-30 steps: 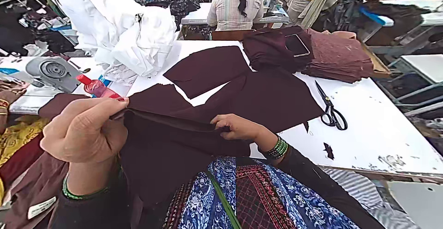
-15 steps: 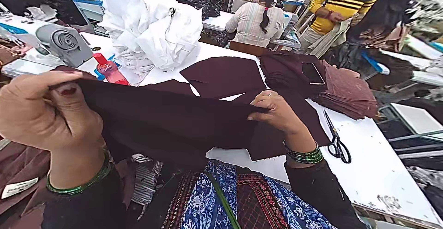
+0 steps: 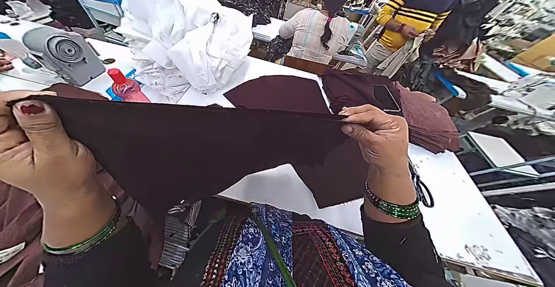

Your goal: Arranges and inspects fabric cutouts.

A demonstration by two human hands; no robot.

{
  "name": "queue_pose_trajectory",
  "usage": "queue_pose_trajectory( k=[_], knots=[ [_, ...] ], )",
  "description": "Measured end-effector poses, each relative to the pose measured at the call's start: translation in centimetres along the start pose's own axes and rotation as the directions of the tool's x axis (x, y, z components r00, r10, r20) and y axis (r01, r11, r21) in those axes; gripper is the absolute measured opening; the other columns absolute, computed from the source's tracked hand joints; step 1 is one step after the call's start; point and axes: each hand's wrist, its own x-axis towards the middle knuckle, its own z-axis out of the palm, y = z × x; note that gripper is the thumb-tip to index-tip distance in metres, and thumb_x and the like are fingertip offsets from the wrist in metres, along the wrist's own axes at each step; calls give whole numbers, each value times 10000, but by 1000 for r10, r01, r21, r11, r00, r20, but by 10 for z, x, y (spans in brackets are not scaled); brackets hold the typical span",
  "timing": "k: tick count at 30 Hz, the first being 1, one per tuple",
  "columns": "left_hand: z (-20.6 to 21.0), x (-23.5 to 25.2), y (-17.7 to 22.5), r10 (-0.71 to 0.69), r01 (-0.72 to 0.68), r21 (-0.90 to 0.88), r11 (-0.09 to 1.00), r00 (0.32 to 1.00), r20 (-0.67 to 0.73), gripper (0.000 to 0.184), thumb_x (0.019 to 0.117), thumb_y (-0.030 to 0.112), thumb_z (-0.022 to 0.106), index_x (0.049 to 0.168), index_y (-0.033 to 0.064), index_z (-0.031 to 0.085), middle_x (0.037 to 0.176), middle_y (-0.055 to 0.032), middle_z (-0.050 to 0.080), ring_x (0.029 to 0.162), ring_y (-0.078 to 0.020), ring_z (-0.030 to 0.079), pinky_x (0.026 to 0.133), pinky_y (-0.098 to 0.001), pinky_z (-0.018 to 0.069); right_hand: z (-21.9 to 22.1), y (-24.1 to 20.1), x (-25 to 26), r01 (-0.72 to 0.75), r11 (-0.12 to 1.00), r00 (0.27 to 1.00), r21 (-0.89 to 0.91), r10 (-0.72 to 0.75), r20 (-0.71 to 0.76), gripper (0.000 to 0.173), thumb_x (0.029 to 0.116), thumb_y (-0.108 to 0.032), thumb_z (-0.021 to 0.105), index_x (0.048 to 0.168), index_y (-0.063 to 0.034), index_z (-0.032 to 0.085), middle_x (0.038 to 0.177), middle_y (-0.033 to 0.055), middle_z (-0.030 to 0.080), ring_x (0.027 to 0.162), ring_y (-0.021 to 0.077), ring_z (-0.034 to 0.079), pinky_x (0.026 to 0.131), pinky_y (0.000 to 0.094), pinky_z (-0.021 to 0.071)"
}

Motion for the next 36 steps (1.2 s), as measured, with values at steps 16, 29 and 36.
queue_pose_trajectory(
  k=[16, 29, 36],
  knots=[
    [-40, -26, 29, -345, 340, -248, 907, 938, 28, 237, 1088, 204, 458, 978, 196, 668, 907, 149, 712, 891, 51, 674, 817, -114, 538, 17, -49, 17, 219, 967, 968, 131, -199, -151, 174, 842, -192, 825, 976, -255, 734, 889, -104, 744, 794, 34, 710, 749, 217, 609],
    [76, -23, 55, -379, 778, -442, 446, 611, 694, 295, 1082, 166, 336, 995, 222, 612, 773, 87, 714, 591, -14, 665, 545, -182, 573, 106, -28, 85, 363, 804, 928, -471, -266, 262, 198, 1014, -118, 594, 1015, -33, 773, 964, 89, 654, 928, 84, 613, 838, 204, 494],
    [87, -37, 85, -1, 405, -565, 718, 814, 581, 110, 1028, 129, 561, 922, 138, 587, 844, 116, 589, 759, 66, 574, 686, -117, 502, 152, -57, 57, 619, 739, 744, -264, -445, 498, 307, 883, -196, 777, 1074, 44, 751, 1025, 143, 664, 1008, 115, 611, 911, 149, 471]
  ],
)
